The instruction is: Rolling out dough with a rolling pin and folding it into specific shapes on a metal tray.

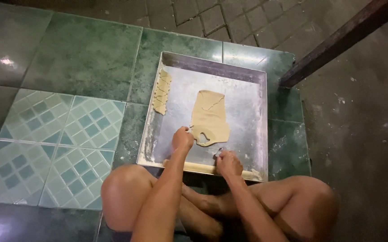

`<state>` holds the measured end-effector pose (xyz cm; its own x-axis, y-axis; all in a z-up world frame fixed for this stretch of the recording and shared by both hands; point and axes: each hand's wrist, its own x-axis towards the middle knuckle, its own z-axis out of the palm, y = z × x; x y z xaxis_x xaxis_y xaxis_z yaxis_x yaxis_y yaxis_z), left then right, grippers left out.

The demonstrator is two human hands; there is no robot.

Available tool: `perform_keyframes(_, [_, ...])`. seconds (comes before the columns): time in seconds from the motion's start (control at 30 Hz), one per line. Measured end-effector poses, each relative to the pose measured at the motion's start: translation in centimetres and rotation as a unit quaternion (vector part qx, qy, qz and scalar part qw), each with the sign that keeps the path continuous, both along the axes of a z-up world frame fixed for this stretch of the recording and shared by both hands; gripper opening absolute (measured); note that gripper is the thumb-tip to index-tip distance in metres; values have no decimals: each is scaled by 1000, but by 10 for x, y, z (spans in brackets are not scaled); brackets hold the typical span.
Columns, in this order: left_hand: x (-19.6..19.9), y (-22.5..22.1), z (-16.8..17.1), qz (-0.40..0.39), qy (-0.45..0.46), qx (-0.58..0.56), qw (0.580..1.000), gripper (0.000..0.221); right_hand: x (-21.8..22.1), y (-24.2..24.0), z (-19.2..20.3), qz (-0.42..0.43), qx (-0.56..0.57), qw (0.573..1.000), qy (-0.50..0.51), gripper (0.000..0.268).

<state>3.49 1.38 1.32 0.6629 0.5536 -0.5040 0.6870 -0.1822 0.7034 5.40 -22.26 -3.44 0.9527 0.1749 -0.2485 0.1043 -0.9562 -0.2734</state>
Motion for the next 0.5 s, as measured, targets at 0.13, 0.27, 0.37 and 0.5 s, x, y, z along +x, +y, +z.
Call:
perform_keyframes(0.13, [-8, 1, 13, 0, 9, 8, 1000, 40, -4, 7, 49, -6, -30, 999, 21, 19])
perform_keyframes(0.27, [-18, 2, 19, -34, -7, 21, 999, 41, 20, -11, 61, -87, -40, 995, 36, 21])
perform_keyframes(0.37, [-26, -1, 22, -63, 10, 36, 997, 42, 31, -21, 61, -112, -26, 993, 3, 24])
perform_keyframes(0.5, [-27, 0, 3, -99, 37, 57, 993, 43, 12, -15, 42, -67, 44, 997, 21, 29])
